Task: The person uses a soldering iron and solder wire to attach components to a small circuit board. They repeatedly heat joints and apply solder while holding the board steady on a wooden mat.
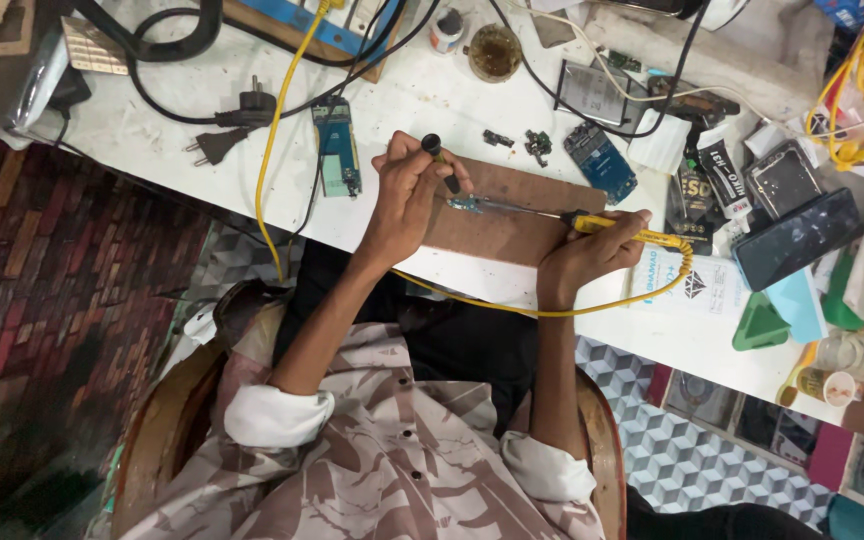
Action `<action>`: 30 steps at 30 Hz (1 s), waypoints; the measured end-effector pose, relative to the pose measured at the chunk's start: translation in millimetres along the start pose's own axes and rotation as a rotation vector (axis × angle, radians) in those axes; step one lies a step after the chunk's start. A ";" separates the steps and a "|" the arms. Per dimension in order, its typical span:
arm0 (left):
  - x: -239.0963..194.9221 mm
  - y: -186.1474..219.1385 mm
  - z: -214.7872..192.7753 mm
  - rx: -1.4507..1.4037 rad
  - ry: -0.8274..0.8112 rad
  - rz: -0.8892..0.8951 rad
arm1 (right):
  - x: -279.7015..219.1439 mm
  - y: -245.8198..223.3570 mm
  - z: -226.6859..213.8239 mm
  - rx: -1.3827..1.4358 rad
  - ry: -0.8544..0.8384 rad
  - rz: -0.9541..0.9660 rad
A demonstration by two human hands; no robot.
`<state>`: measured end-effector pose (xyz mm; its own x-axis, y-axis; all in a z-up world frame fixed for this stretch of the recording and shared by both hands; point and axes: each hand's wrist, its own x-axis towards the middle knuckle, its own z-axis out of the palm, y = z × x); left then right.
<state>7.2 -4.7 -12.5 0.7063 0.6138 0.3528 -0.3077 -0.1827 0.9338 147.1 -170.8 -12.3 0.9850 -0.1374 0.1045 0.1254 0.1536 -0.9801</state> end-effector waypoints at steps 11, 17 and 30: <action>1.9 3.2 -0.7 0.035 -0.014 0.008 | 5.3 13.8 -5.1 0.060 -0.026 -0.024; 3.5 7.2 -1.5 -0.050 -0.028 -0.013 | 7.6 9.3 -1.9 0.019 -0.075 -0.156; -1.4 -7.2 3.4 -0.085 0.005 0.018 | -1.3 -53.9 24.5 -0.391 -0.435 -0.634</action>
<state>10.6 -6.8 -19.5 0.6971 0.6146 0.3693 -0.3739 -0.1279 0.9186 141.9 -154.9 44.6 0.7107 0.3163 0.6284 0.6958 -0.1845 -0.6941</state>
